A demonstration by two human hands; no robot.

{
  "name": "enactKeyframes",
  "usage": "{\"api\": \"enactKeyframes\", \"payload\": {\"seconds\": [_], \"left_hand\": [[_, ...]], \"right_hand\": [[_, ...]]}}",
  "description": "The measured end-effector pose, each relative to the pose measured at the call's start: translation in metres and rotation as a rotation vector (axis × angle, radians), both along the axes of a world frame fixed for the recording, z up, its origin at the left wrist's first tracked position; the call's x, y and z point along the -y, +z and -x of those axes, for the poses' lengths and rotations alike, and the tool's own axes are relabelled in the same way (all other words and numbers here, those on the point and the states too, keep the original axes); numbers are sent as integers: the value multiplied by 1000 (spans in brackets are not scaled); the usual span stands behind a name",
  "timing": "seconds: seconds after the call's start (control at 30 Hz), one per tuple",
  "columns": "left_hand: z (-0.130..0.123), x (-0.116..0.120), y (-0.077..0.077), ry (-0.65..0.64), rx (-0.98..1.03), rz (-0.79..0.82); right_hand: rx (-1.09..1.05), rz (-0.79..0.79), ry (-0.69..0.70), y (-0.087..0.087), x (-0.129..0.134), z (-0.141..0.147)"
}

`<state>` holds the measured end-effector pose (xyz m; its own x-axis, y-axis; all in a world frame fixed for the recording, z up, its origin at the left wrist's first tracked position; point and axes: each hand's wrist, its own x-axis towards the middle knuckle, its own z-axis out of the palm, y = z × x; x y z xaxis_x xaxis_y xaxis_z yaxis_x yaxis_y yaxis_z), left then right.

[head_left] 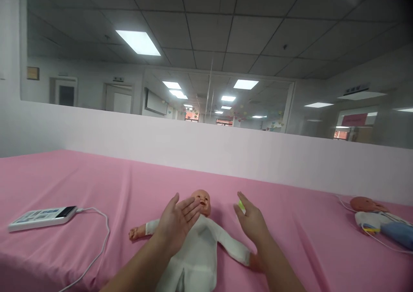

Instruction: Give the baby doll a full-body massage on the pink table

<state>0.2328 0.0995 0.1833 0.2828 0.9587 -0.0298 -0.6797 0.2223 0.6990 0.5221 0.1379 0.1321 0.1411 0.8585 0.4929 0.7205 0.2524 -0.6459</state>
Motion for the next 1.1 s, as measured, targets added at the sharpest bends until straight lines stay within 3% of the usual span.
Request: {"api": "enactKeyframes", "payload": {"seconds": [0.1, 0.23, 0.3, 0.37, 0.53, 0.6, 0.67, 0.8, 0.9, 0.97, 1.1], "left_hand": [[20, 32, -10, 73, 61, -22], [16, 57, -21, 116, 145, 7], [11, 62, -21, 137, 175, 53], [8, 65, -19, 164, 207, 99], [20, 68, -9, 197, 310, 159], [30, 70, -5, 199, 289, 102], [40, 70, -2, 197, 261, 32], [50, 64, -6, 161, 260, -18], [47, 58, -14, 114, 283, 26], [42, 58, -20, 81, 311, 62], [33, 67, -22, 52, 325, 116]], "right_hand": [[17, -129, 271, -9, 38, 62], [205, -235, 632, -53, 62, 157], [291, -191, 665, -66, 63, 190], [342, -172, 600, -65, 66, 207], [433, -239, 610, -24, 85, 191], [454, -227, 627, -19, 90, 182], [468, -210, 636, -29, 90, 179], [494, -189, 699, -67, 86, 194], [490, -163, 722, -75, 92, 204], [486, -163, 729, -64, 102, 205], [467, -192, 752, -25, 123, 197]]}}
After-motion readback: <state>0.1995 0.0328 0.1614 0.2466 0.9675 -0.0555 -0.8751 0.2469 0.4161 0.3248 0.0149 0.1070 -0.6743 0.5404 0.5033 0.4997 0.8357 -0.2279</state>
